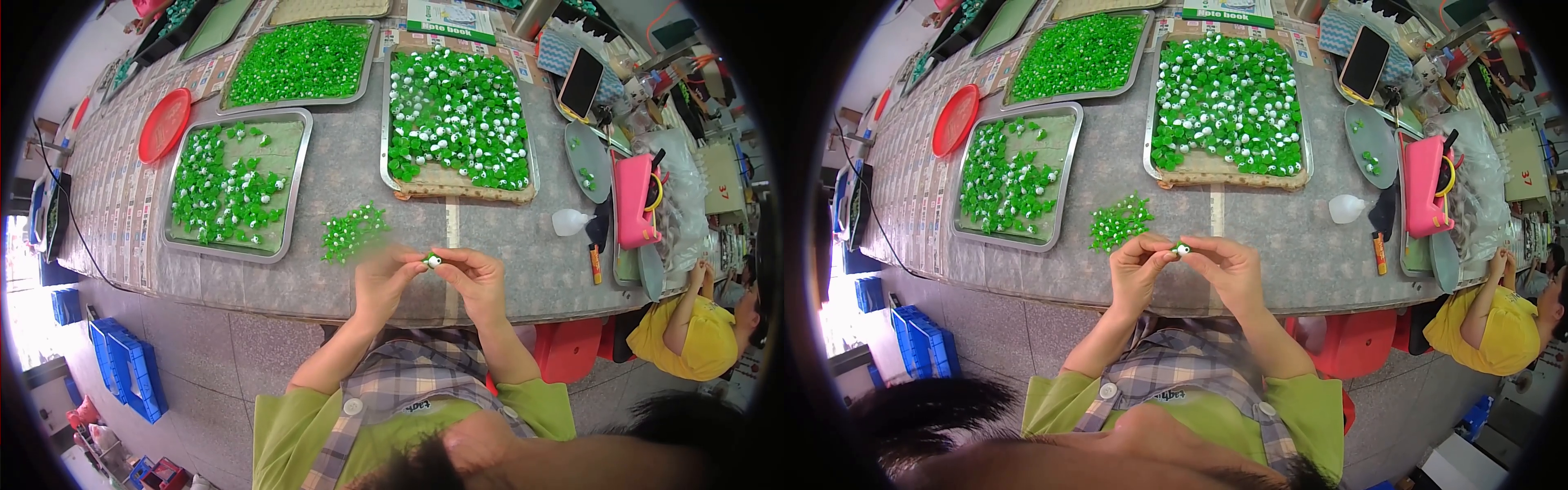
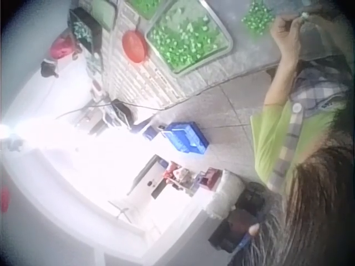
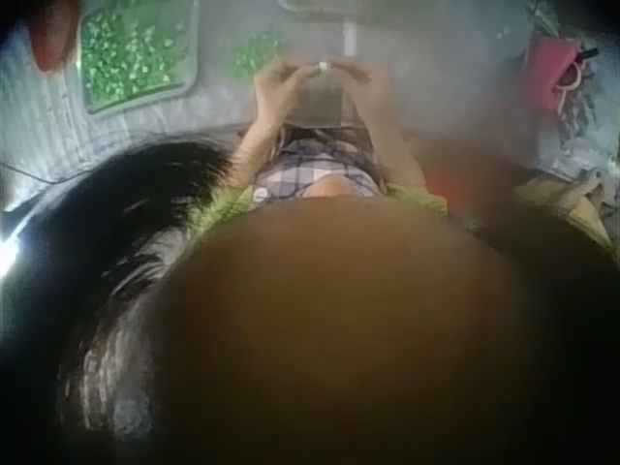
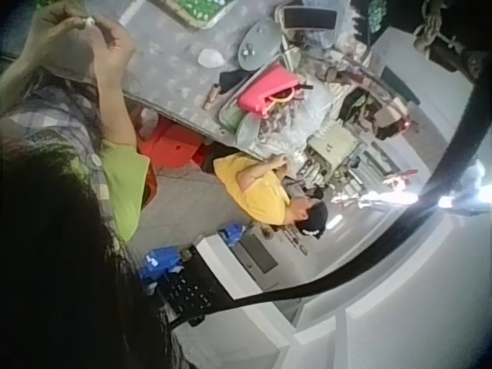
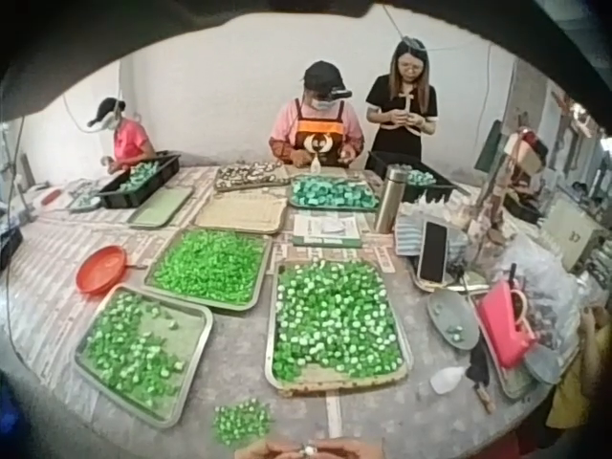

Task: The person applies glue from a squeeze bottle onto small plastic pieces and attaches them to components by hand.

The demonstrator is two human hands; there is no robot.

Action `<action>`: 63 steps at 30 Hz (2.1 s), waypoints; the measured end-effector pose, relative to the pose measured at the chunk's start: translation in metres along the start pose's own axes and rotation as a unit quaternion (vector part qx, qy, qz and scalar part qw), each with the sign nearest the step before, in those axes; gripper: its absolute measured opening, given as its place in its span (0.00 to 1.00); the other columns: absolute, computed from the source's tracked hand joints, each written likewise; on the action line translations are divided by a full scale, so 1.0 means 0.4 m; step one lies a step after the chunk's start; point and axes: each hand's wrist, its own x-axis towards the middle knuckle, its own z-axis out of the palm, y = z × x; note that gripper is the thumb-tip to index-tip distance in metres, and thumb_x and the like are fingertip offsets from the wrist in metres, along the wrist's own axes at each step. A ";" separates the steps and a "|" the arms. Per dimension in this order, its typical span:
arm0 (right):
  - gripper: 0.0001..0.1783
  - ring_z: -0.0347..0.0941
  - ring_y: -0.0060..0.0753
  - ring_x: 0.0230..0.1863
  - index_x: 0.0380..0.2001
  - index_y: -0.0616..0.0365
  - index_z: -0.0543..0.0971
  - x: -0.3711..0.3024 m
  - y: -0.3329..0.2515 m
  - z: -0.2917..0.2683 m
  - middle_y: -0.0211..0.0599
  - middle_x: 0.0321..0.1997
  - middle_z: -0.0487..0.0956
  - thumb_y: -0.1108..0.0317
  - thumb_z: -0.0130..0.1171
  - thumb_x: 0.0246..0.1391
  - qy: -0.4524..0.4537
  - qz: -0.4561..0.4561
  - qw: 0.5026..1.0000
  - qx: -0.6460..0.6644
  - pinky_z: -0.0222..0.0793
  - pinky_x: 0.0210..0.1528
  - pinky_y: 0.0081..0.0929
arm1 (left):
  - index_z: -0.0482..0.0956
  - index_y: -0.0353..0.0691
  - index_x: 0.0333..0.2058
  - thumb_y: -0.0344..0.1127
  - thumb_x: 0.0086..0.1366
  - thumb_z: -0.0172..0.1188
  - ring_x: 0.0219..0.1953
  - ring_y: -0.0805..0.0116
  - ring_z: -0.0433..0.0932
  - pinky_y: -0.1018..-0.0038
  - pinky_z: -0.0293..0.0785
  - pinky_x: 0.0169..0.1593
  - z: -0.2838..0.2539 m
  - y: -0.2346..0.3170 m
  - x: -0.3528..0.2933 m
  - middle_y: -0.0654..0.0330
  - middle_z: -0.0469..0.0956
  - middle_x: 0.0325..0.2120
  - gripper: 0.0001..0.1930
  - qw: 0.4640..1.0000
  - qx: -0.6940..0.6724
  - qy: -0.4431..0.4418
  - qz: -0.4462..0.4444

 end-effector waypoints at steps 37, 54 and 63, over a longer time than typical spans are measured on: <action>0.07 0.70 0.21 0.27 0.28 0.64 0.74 0.001 0.011 -0.063 0.37 0.26 0.74 0.77 0.52 0.40 -0.013 0.072 0.997 -0.010 0.66 0.31 0.14 | 0.72 0.34 0.29 0.24 0.45 0.54 0.24 0.63 0.71 0.76 0.65 0.27 0.021 0.032 -0.004 0.56 0.72 0.23 0.09 0.924 0.331 -0.092 0.168; 0.10 0.67 0.19 0.30 0.32 0.63 0.72 0.007 0.058 -0.059 0.34 0.29 0.73 0.76 0.52 0.41 -0.006 0.071 0.997 -0.041 0.63 0.35 0.14 | 0.73 0.35 0.27 0.23 0.44 0.55 0.25 0.71 0.70 0.80 0.65 0.27 -0.053 -0.010 -0.002 0.59 0.72 0.22 0.09 0.907 0.388 -0.059 0.156; 0.17 0.62 0.23 0.38 0.38 0.62 0.65 0.000 -0.027 -0.336 0.35 0.38 0.67 0.71 0.52 0.42 0.457 -0.290 0.790 -0.289 0.58 0.40 0.19 | 0.74 0.37 0.26 0.25 0.41 0.57 0.28 0.67 0.67 0.76 0.63 0.32 -0.249 0.143 0.083 0.60 0.69 0.24 0.08 0.767 0.536 0.280 0.215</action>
